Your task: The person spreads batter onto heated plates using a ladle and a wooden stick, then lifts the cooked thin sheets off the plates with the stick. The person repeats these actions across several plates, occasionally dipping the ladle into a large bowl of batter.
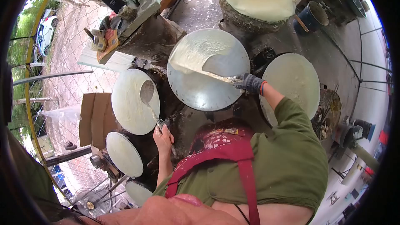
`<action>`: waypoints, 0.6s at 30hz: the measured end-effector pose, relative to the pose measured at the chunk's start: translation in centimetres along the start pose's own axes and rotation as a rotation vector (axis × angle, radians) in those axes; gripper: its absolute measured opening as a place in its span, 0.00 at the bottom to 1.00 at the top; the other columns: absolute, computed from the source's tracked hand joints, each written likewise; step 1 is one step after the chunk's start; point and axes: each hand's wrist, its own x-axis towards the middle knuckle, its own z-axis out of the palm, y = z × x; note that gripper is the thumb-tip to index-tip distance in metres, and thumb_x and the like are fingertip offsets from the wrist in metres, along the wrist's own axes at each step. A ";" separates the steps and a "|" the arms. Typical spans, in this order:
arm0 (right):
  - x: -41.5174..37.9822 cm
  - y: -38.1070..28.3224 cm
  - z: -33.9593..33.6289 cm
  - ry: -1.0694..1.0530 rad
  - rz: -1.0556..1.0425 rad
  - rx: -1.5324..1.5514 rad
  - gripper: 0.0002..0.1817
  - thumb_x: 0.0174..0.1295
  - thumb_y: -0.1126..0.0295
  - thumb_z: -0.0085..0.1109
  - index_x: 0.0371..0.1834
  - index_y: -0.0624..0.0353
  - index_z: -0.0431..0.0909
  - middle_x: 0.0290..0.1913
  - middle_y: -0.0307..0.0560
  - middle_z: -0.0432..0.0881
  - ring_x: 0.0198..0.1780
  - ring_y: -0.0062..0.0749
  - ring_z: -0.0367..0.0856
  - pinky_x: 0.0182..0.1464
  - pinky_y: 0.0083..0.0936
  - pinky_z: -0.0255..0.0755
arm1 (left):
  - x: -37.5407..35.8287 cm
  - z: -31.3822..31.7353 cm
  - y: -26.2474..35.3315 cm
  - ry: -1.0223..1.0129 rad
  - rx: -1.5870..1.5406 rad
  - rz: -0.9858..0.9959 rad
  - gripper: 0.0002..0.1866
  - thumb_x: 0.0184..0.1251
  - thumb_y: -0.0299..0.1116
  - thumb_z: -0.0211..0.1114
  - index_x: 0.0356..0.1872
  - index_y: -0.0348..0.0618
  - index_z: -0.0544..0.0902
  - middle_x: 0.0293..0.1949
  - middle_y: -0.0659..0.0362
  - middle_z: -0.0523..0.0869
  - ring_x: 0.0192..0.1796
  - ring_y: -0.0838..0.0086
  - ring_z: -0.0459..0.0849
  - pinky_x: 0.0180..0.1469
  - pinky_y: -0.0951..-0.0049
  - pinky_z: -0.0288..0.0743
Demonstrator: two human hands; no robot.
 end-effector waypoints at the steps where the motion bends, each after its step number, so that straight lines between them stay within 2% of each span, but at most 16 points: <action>1: 0.0 0.1 -1.1 0.024 0.054 0.057 0.13 0.59 0.59 0.60 0.40 0.55 0.79 0.23 0.34 0.75 0.22 0.19 0.73 0.25 0.24 0.68 | -0.3 0.2 0.5 0.003 -0.002 -0.002 0.06 0.66 0.30 0.54 0.30 0.42 0.70 0.19 0.67 0.69 0.19 0.85 0.68 0.20 0.82 0.60; 3: 1.0 0.4 -4.2 0.073 0.171 0.173 0.12 0.59 0.61 0.60 0.40 0.56 0.79 0.23 0.33 0.75 0.21 0.18 0.73 0.25 0.24 0.68 | -1.0 0.3 0.9 0.004 -0.001 -0.012 0.06 0.67 0.30 0.54 0.30 0.43 0.69 0.19 0.67 0.68 0.18 0.86 0.68 0.19 0.83 0.60; 4: 1.9 -1.4 -5.7 0.150 0.070 -0.030 0.12 0.59 0.62 0.61 0.40 0.57 0.79 0.22 0.33 0.75 0.20 0.18 0.72 0.23 0.22 0.67 | -0.9 0.2 0.5 0.018 0.003 0.000 0.06 0.67 0.31 0.54 0.30 0.43 0.70 0.19 0.67 0.69 0.19 0.86 0.68 0.19 0.83 0.60; 7: 4.7 0.0 -5.7 -0.025 0.199 -0.001 0.11 0.58 0.63 0.60 0.40 0.56 0.79 0.20 0.33 0.74 0.19 0.19 0.70 0.22 0.22 0.66 | 0.2 -0.6 -1.7 0.060 0.068 0.044 0.07 0.66 0.31 0.55 0.29 0.40 0.71 0.20 0.64 0.71 0.20 0.83 0.69 0.22 0.81 0.62; 8: 4.5 0.3 -4.3 -0.149 0.086 0.080 0.11 0.59 0.62 0.59 0.40 0.56 0.79 0.20 0.34 0.74 0.18 0.19 0.69 0.22 0.22 0.66 | 0.3 -1.0 -2.5 0.077 0.123 0.058 0.08 0.65 0.31 0.55 0.29 0.39 0.71 0.20 0.63 0.72 0.21 0.82 0.69 0.23 0.79 0.64; 9: 3.3 0.8 -3.6 -0.183 0.132 0.019 0.11 0.59 0.62 0.59 0.40 0.56 0.79 0.21 0.34 0.74 0.19 0.18 0.69 0.23 0.22 0.66 | 0.2 -1.7 -3.6 0.093 0.182 0.066 0.08 0.65 0.31 0.55 0.29 0.37 0.71 0.21 0.62 0.73 0.22 0.80 0.70 0.25 0.77 0.65; 11: 1.0 -3.3 -3.2 -0.245 0.210 -0.114 0.12 0.58 0.63 0.59 0.41 0.56 0.79 0.23 0.35 0.75 0.21 0.17 0.70 0.24 0.22 0.68 | 1.1 -2.7 -6.4 0.110 0.296 0.192 0.08 0.68 0.31 0.53 0.28 0.42 0.68 0.17 0.65 0.68 0.14 0.82 0.65 0.15 0.80 0.60; 12: 0.7 -2.4 -3.8 -0.276 0.144 -0.021 0.16 0.57 0.62 0.61 0.45 0.58 0.79 0.25 0.36 0.76 0.23 0.19 0.71 0.27 0.21 0.69 | 1.3 -3.2 -7.5 0.112 0.334 0.226 0.09 0.68 0.31 0.53 0.28 0.43 0.67 0.16 0.66 0.67 0.12 0.83 0.64 0.13 0.81 0.59; 15: 4.5 1.9 -6.6 0.026 -0.030 -0.079 0.20 0.57 0.60 0.61 0.49 0.60 0.78 0.26 0.39 0.78 0.25 0.22 0.72 0.29 0.23 0.70 | 2.0 -2.6 -6.3 0.113 0.402 0.278 0.09 0.68 0.31 0.52 0.28 0.43 0.67 0.14 0.67 0.66 0.10 0.83 0.63 0.11 0.81 0.58; 16: 5.5 0.9 -7.1 -0.006 0.063 -0.140 0.20 0.57 0.60 0.61 0.49 0.61 0.77 0.26 0.40 0.78 0.25 0.22 0.72 0.30 0.24 0.70 | 2.1 -2.1 -4.9 0.137 0.347 0.083 0.10 0.64 0.32 0.55 0.34 0.33 0.74 0.25 0.51 0.77 0.28 0.69 0.74 0.33 0.67 0.68; 18: 7.0 -2.7 -7.0 -0.059 0.248 -0.261 0.21 0.57 0.59 0.62 0.49 0.62 0.77 0.27 0.42 0.79 0.26 0.23 0.73 0.32 0.26 0.71 | 4.4 -1.4 -4.5 0.125 0.426 0.169 0.10 0.64 0.32 0.56 0.34 0.32 0.74 0.26 0.47 0.77 0.28 0.62 0.75 0.33 0.64 0.68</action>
